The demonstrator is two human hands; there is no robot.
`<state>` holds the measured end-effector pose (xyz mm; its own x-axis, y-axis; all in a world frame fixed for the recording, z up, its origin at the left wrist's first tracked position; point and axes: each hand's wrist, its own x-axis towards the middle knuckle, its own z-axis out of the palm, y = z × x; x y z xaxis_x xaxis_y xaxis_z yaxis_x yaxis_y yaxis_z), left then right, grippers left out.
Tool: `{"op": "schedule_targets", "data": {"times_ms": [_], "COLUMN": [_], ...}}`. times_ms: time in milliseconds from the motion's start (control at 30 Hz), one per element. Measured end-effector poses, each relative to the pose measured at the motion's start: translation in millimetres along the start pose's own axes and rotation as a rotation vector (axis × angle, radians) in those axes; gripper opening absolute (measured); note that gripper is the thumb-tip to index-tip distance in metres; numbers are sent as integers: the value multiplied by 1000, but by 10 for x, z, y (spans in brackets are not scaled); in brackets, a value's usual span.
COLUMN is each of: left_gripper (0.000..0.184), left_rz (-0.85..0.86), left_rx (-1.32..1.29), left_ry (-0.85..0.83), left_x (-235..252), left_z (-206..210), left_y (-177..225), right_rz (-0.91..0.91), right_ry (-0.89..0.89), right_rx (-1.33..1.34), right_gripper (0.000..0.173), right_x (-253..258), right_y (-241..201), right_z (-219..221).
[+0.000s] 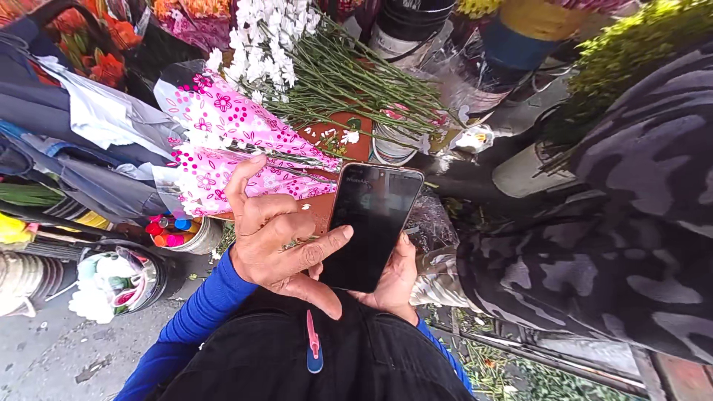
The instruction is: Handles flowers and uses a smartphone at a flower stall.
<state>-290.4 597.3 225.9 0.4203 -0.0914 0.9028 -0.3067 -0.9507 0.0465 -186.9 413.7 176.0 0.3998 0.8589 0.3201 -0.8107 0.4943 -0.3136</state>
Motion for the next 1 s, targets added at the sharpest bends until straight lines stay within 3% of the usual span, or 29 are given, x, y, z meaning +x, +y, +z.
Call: {"op": "schedule_targets", "data": {"times_ms": [133, 267, 467, 700, 800, 900, 1000], "left_gripper": [63, 64, 68, 71, 63, 50, 60], "left_rz": [-49, -48, -35, -66, -78, -153, -299], "left_rx": [-55, -9, 5, 7, -3, -112, -373], "left_ry": [52, 51, 4, -22, -42, -36, -117], "left_x": [-2, -62, -131, -214, -253, -232, -140], "left_z": [-231, -189, -130, -118, -71, 54, 93], "left_y": [80, 62, 82, 63, 8, -82, -149], "right_rz": [93, 104, 77, 92, 82, 65, 73], "right_ry": [-69, -62, 14, 133, 165, 219, 326], "right_rx": [4, -31, -58, -55, -42, -15, -29], "right_gripper": [61, 66, 70, 90, 94, 92, 91], "right_x": [21, 18, 20, 5, -13, -53, -116], "right_y": [-12, -18, -48, -113, -126, -149, -169], "right_z": [-18, -30, -1, -44, -86, -179, -277]}}
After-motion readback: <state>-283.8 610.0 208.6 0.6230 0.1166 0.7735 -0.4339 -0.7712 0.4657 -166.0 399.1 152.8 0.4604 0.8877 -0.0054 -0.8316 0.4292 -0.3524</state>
